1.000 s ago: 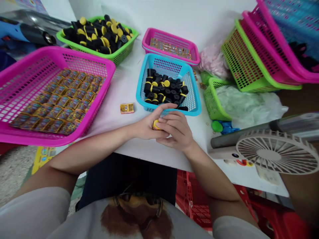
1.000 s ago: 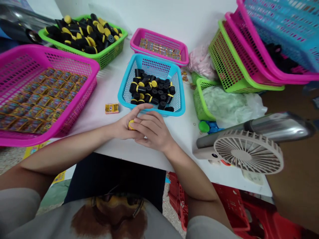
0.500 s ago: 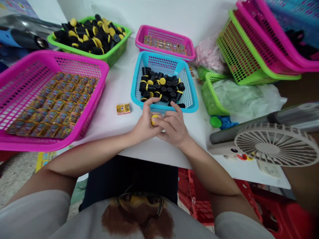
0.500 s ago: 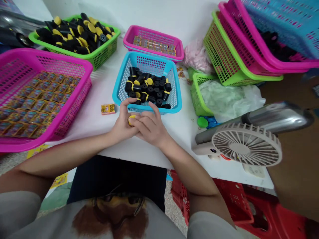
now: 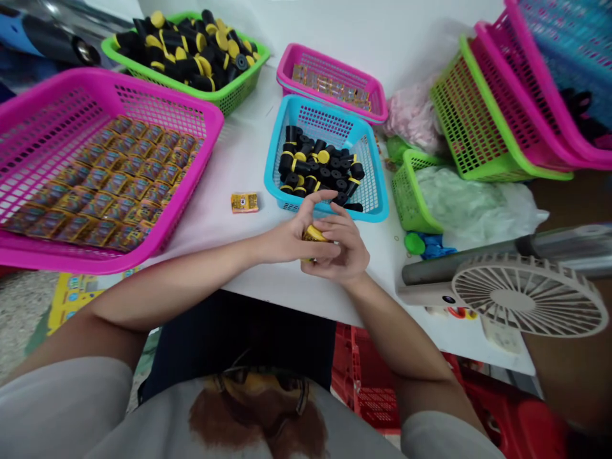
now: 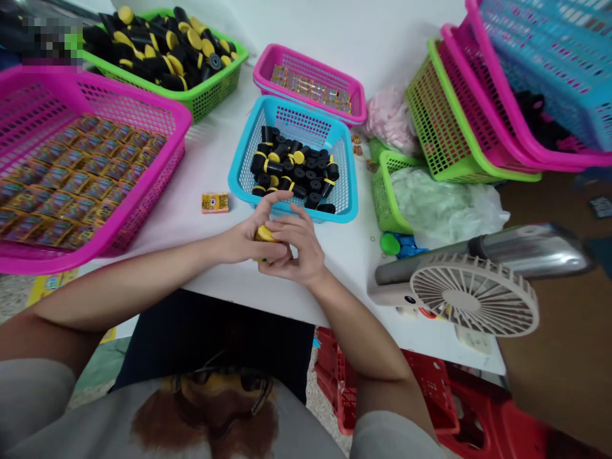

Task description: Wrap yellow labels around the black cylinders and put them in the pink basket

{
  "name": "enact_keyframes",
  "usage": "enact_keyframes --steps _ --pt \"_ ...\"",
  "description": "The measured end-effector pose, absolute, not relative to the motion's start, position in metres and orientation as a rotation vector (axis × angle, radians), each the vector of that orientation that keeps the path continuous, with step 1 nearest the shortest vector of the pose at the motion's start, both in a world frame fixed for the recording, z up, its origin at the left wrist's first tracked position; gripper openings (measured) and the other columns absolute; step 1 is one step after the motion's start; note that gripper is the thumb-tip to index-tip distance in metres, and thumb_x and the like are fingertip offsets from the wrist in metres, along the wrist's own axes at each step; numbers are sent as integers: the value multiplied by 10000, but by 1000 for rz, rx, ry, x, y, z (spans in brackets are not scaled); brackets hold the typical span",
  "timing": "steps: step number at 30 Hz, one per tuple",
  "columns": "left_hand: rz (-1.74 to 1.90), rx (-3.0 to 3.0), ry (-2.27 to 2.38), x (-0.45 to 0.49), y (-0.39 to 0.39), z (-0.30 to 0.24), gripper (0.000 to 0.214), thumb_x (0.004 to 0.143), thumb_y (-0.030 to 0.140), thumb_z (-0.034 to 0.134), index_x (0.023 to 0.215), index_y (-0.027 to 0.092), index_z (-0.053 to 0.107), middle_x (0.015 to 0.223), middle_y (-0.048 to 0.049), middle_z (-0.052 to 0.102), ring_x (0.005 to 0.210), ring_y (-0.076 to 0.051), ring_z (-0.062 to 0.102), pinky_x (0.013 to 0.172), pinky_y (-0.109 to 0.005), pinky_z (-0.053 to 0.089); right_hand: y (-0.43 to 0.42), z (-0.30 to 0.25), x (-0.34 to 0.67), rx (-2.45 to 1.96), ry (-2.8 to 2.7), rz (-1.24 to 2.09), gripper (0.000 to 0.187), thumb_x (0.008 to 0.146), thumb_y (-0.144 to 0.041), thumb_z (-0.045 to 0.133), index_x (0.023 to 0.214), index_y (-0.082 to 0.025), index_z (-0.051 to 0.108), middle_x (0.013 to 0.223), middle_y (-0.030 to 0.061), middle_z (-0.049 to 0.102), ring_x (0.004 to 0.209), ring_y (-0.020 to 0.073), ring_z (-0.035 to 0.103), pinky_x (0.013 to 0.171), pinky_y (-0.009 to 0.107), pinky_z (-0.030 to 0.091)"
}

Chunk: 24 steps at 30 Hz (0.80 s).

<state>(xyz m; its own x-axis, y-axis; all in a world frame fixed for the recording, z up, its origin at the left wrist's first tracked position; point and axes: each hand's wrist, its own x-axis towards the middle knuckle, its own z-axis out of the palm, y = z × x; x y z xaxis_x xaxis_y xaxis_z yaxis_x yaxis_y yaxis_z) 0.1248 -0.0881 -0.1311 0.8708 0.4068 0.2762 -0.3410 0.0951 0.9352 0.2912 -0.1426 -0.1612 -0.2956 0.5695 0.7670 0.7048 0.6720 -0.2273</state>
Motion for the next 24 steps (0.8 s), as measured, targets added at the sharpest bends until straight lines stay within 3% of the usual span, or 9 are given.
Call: enact_keyframes --steps 8,11,15,20,24 --pt "745 1479 214 130 -90 -138 902 833 209 725 1497 203 115 670 112 533 544 -126 578 518 -242 436 -132 -148 301 -781 -1997 -297 519 847 -448 729 1320 -336 545 1090 51 764 1025 285 739 951 604 636" --pt "898 1677 314 133 -85 -148 900 824 172 724 1511 205 143 655 120 466 525 -114 541 513 -232 387 -131 -135 315 -731 -2116 -301 432 873 -542 732 1233 -315 656 1086 59 768 1027 273 739 902 523 649" --pt "1016 1887 375 133 -78 -158 939 819 159 721 1547 199 129 686 103 464 519 -117 542 525 -233 372 -135 -130 320 -849 -2075 -167 173 972 -293 677 1127 -298 753 992 37 786 897 197 763 804 387 656" --pt "1072 1938 428 132 -74 -164 986 804 171 734 1577 226 124 792 55 515 542 -119 553 566 -269 451 -139 -138 304 -996 -1941 -24 148 901 -263 786 1048 -284 791 1021 30 815 890 187 787 808 342 668" --pt "1066 1905 354 135 -75 -166 973 836 214 730 1575 242 98 864 25 543 619 -119 578 602 -275 472 -143 -139 290 -1127 -1708 -10 164 906 -129 717 895 -277 788 923 -5 820 858 174 790 799 331 662"
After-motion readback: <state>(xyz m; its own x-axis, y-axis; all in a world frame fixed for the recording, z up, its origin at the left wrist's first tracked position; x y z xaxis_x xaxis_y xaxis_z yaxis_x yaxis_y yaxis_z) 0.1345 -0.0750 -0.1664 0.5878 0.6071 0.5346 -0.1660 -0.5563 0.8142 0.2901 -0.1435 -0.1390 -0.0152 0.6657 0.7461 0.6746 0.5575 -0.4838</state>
